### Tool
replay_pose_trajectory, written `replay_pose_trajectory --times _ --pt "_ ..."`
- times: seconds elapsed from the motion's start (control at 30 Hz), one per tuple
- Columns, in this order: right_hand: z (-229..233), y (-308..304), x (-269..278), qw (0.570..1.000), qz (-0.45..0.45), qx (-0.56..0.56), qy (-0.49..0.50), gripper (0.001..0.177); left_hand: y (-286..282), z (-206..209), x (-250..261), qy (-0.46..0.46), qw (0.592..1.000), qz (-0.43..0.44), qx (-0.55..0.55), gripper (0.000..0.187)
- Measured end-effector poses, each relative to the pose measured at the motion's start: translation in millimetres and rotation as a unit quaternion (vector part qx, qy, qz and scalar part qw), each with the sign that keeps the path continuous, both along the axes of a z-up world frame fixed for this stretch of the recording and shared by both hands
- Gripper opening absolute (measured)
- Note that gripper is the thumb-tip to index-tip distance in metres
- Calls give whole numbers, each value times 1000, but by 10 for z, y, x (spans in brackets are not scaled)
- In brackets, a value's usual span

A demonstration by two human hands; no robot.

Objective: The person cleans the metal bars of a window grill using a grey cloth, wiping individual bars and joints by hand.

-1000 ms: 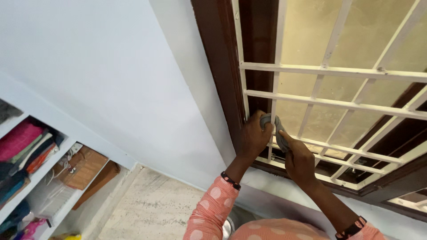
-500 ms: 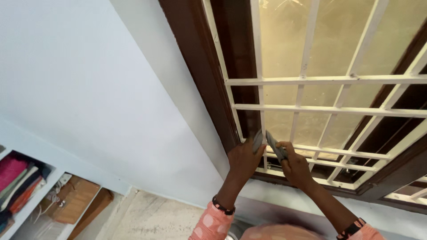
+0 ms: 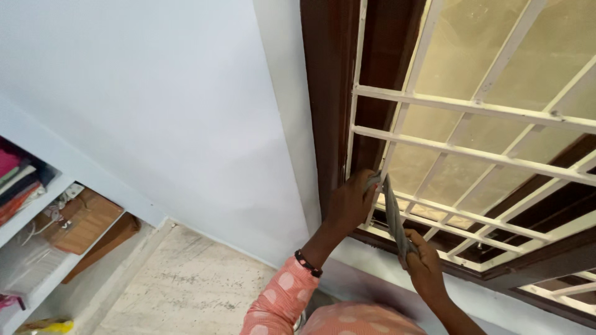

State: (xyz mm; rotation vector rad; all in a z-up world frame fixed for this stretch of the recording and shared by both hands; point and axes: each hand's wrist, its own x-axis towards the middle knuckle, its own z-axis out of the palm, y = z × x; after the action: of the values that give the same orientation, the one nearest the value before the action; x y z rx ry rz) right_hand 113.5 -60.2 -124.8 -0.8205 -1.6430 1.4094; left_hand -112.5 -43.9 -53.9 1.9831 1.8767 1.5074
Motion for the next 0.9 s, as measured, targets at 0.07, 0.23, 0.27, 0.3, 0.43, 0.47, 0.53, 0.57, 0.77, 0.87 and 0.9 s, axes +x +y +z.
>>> replay_pose_trajectory --times 0.07,0.23,0.27,0.3,0.43,0.47,0.53,0.57,0.77,0.87,0.9 --pt "57 32 -14 998 7 -67 -7 47 75 -20 -7 -11 1000 -16 -19 23" --pt "593 339 -205 987 14 -114 110 41 95 341 83 -475 854 -204 -60 22" --pt "759 428 -267 986 8 -70 154 50 20 470 92 -472 855 -202 -69 22" --pt "962 582 -312 982 31 -37 184 47 -25 613 84 -493 840 -225 -39 22" --pt "1436 777 -400 965 64 -88 240 32 -110 955 13 -502 828 -249 14 24" --pt "1423 703 -461 980 36 -71 185 28 -130 942 37 -502 827 -254 17 24" --pt "1291 508 -491 991 10 -65 118 23 -212 780 78 -533 815 -226 -35 23" --pt "1189 429 -492 991 13 -77 107 24 -159 683 83 -533 813 -233 -30 23" --pt "553 243 -254 994 -74 -79 -5 22 -119 -96 187 -577 784 -219 -70 32" --pt "167 209 -110 994 -33 -95 44 18 -96 -426 241 -576 786 -201 -98 38" --pt "1 196 -81 994 -35 -94 45 18 -89 -544 258 -549 809 -195 -79 39"
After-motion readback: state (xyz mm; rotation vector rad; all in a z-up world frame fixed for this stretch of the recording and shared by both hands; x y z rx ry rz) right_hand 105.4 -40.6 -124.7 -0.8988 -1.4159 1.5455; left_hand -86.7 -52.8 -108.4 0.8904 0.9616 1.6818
